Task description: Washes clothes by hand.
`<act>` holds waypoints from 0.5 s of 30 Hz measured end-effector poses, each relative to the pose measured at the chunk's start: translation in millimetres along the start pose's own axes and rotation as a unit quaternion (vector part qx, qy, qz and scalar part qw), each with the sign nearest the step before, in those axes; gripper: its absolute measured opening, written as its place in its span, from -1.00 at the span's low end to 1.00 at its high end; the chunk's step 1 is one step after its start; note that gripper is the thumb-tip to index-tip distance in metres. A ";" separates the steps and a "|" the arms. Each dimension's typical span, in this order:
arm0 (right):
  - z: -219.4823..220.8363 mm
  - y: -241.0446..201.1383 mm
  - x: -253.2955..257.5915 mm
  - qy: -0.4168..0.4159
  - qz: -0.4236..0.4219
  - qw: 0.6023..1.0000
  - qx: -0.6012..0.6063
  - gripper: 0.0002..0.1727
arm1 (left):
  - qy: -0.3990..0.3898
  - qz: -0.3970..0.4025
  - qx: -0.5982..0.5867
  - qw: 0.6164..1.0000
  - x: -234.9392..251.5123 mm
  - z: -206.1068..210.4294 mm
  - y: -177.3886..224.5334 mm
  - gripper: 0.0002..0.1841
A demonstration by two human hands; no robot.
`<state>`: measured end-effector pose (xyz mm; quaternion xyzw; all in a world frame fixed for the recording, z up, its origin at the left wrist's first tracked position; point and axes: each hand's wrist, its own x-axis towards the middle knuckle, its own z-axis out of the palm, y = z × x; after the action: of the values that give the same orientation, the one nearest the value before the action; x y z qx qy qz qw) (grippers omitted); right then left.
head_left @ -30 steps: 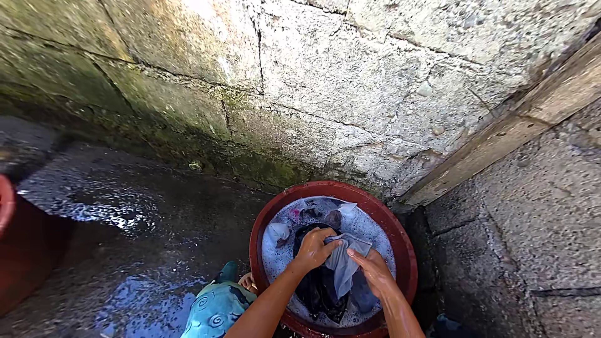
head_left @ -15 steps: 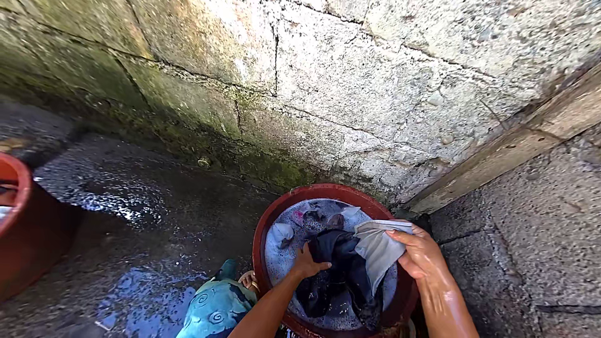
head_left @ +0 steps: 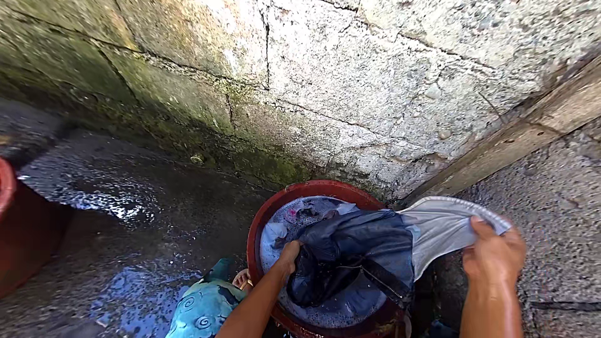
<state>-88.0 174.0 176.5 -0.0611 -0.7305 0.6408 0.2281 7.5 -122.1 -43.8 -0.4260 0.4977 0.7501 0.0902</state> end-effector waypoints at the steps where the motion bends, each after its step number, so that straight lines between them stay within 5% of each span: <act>1: -5.6 22.4 1.2 -0.008 0.004 0.998 -0.055 -0.73 | -0.029 -0.017 -0.012 0.999 -6.7 2.4 8.6 -0.75; 5: -17.5 101.3 -30.8 -0.156 0.020 0.942 -0.298 -0.63 | -0.135 0.015 0.022 0.991 -32.3 13.0 32.5 -0.76; 7: -7.2 123.6 -63.9 -0.266 0.061 0.906 -0.324 -0.60 | -0.173 0.043 0.025 0.984 -46.5 16.9 45.1 -0.63; 11: 46.9 133.6 -140.9 -0.381 0.174 0.904 -0.082 -0.84 | -0.218 0.127 0.046 0.967 -78.4 34.5 54.6 -0.54; 15: 80.6 138.9 -181.8 -0.362 0.381 0.847 0.075 -0.76 | -0.277 0.253 0.163 0.912 -112.9 52.9 35.9 -0.43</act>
<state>12.1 55.2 -9.7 -0.0810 -0.6302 0.7069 -0.3108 28.4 -63.5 70.0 -0.0404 0.6594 0.7440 0.0999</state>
